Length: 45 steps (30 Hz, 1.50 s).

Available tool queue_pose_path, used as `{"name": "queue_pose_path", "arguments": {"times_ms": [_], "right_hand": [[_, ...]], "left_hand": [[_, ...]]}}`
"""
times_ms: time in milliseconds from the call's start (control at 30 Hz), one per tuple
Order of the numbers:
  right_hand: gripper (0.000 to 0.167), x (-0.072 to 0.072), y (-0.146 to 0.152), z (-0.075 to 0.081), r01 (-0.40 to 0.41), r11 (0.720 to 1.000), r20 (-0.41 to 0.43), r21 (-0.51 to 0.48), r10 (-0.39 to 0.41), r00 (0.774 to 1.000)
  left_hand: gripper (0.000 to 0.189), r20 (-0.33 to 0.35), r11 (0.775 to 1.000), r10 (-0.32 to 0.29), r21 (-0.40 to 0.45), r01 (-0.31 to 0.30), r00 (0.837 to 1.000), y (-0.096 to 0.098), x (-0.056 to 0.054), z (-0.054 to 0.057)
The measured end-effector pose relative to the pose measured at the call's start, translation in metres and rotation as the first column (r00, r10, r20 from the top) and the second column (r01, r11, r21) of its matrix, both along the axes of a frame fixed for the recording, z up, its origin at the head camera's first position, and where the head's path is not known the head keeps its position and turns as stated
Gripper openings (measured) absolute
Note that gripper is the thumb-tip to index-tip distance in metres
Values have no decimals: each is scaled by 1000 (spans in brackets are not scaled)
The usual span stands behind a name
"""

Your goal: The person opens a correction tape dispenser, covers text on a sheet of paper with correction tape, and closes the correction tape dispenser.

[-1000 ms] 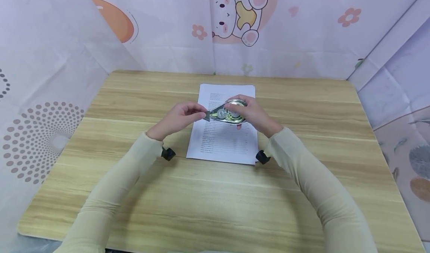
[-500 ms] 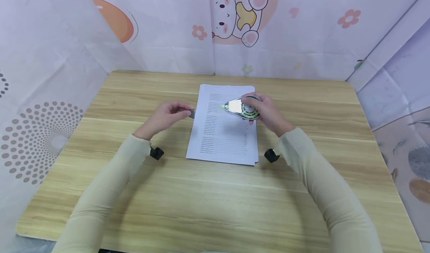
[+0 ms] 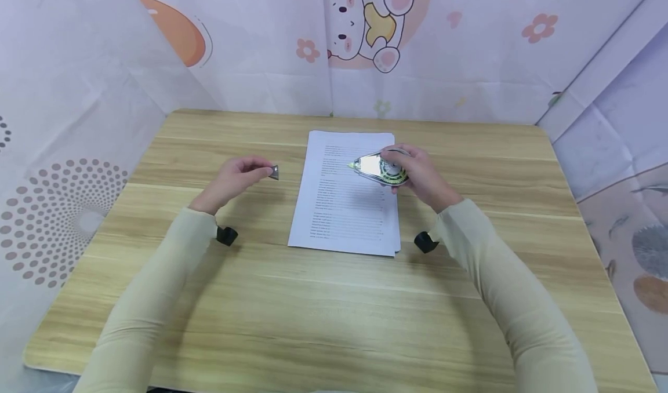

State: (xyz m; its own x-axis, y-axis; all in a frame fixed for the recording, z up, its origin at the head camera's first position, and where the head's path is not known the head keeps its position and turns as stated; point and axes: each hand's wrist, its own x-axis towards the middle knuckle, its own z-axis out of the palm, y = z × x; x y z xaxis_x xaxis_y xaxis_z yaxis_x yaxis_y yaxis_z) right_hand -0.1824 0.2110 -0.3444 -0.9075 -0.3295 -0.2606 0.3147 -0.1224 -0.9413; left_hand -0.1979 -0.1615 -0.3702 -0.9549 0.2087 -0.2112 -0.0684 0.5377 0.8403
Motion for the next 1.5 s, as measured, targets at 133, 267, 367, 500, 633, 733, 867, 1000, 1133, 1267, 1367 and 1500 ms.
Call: {"name": "queue_pose_path", "arguments": {"times_ms": [133, 267, 367, 500, 633, 733, 867, 1000, 1133, 1267, 1367, 1500], "right_hand": [[20, 0, 1, -1, 5, 1000, 2, 9, -5, 1000], [18, 0, 3, -3, 9, 1000, 2, 11, -9, 1000], [16, 0, 4, -5, 15, 1000, 1, 5, -15, 1000], [14, -1, 5, -7, 30, 1000, -1, 1, -30, 1000], [14, -1, 7, -7, 21, 1000, 1, -10, -21, 1000], [15, -1, 9, -7, 5, 1000, 2, -12, -5, 1000], [16, 1, 9, -7, -3, 1000, -4, -1, 3, 1000], [16, 1, 10, -9, -3, 1000, -9, -2, 3, 1000], [14, 2, 10, -10, 8, 1000, -6, 16, -8, 1000], [12, 3, 10, -10, 18, 999, 0, 28, -18, 1000], [12, 3, 10, -10, 22, 999, 3, 27, -22, 1000], [13, 4, 11, -10, 21, 1000, 4, 20, -21, 1000]], "left_hand": [[32, 36, 1000, 25, -4, -25, 999, -12, -2, -3], [35, 47, 999, 35, -29, -33, 998, -22, -4, -7], [37, 55, 998, 40, -46, -38, 998, -28, -6, -9], [40, 77, 997, 51, -55, -46, 996, -38, -8, -12], [42, 81, 997, 54, -68, -48, 995, -47, -11, -15], [43, 72, 995, 58, -84, -52, 996, -52, -11, -16], [43, 77, 993, 66, -104, -58, 995, -58, -12, -19], [45, 92, 989, 75, -138, -62, 993, -64, -13, -21], [47, 94, 984, 80, -168, -63, 992, -69, -13, -22], [48, 103, 981, 86, -184, -66, 991, -73, -14, -23], [47, 105, 979, 89, -190, -68, 991, -76, -14, -24], [48, 106, 977, 88, -205, -65, 990, -79, -14, -25]]}}
